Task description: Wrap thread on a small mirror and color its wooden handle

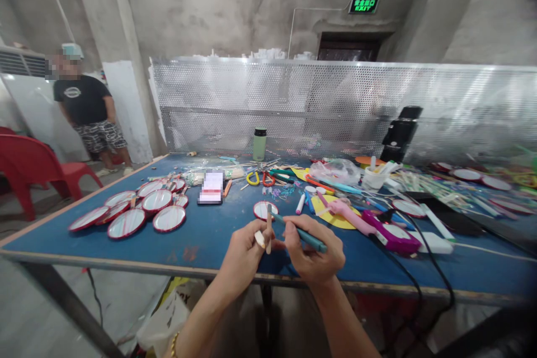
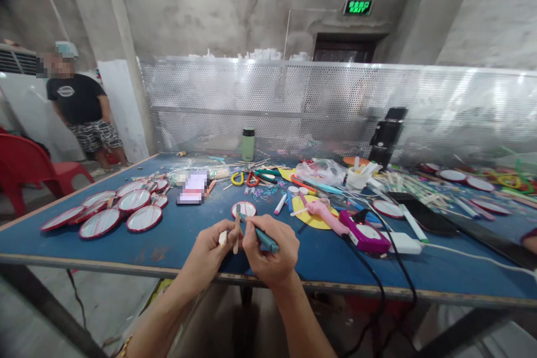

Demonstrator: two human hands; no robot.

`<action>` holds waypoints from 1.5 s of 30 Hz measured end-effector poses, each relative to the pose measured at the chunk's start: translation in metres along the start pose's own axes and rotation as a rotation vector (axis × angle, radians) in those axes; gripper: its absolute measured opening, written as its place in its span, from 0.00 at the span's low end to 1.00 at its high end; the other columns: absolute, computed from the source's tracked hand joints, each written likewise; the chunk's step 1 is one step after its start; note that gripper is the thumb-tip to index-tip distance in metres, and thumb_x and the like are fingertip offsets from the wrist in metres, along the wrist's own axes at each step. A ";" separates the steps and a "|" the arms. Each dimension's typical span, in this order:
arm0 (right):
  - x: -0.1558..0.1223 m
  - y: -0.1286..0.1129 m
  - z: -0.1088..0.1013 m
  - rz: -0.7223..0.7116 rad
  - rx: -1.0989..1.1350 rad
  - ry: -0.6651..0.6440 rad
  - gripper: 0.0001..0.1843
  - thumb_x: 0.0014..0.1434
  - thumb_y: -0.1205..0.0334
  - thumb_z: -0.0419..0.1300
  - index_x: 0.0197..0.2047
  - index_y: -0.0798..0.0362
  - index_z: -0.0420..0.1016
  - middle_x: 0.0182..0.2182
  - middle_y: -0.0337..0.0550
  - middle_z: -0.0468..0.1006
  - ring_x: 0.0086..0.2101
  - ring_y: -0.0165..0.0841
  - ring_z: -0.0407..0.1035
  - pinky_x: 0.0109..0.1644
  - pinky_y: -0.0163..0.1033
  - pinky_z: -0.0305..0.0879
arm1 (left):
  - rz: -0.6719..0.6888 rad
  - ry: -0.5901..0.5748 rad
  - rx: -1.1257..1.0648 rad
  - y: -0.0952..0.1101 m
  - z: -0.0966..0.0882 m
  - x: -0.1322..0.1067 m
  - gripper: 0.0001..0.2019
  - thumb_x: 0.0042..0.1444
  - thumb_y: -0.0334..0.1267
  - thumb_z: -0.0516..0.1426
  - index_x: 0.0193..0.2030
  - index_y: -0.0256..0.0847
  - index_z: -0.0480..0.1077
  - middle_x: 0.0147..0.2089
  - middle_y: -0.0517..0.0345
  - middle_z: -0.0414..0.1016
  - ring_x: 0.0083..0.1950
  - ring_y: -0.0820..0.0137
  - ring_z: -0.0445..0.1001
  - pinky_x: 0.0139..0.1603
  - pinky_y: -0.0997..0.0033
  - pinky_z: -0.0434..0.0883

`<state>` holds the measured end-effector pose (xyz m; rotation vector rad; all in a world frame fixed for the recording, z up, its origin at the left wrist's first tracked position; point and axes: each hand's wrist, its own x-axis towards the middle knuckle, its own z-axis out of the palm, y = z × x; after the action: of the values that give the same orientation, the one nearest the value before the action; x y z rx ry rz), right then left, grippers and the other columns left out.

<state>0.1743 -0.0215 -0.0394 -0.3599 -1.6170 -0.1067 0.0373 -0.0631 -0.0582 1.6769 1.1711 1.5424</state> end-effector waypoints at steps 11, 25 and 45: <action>0.000 0.000 0.000 0.004 0.000 -0.008 0.09 0.55 0.74 0.60 0.36 0.52 0.76 0.23 0.37 0.78 0.22 0.28 0.72 0.28 0.33 0.70 | -0.003 0.003 -0.020 0.000 0.000 0.001 0.15 0.63 0.45 0.53 0.28 0.39 0.66 0.25 0.63 0.65 0.28 0.73 0.65 0.34 0.77 0.68; -0.001 0.002 -0.001 0.013 -0.024 0.028 0.08 0.56 0.73 0.60 0.36 0.52 0.76 0.24 0.39 0.79 0.23 0.30 0.74 0.29 0.34 0.71 | -0.015 -0.003 -0.038 0.000 0.000 0.000 0.16 0.63 0.46 0.52 0.28 0.39 0.66 0.26 0.62 0.66 0.29 0.72 0.67 0.34 0.76 0.69; 0.001 0.029 -0.073 0.252 -0.143 0.079 0.10 0.60 0.67 0.62 0.45 0.49 0.78 0.30 0.39 0.80 0.24 0.30 0.73 0.34 0.38 0.73 | -0.154 -0.028 -0.169 0.004 0.001 0.000 0.18 0.61 0.49 0.55 0.26 0.40 0.65 0.27 0.59 0.76 0.39 0.60 0.83 0.39 0.73 0.72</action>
<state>0.2525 -0.0148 -0.0367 -0.6593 -1.4777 -0.0441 0.0391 -0.0650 -0.0546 1.4593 1.0966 1.4736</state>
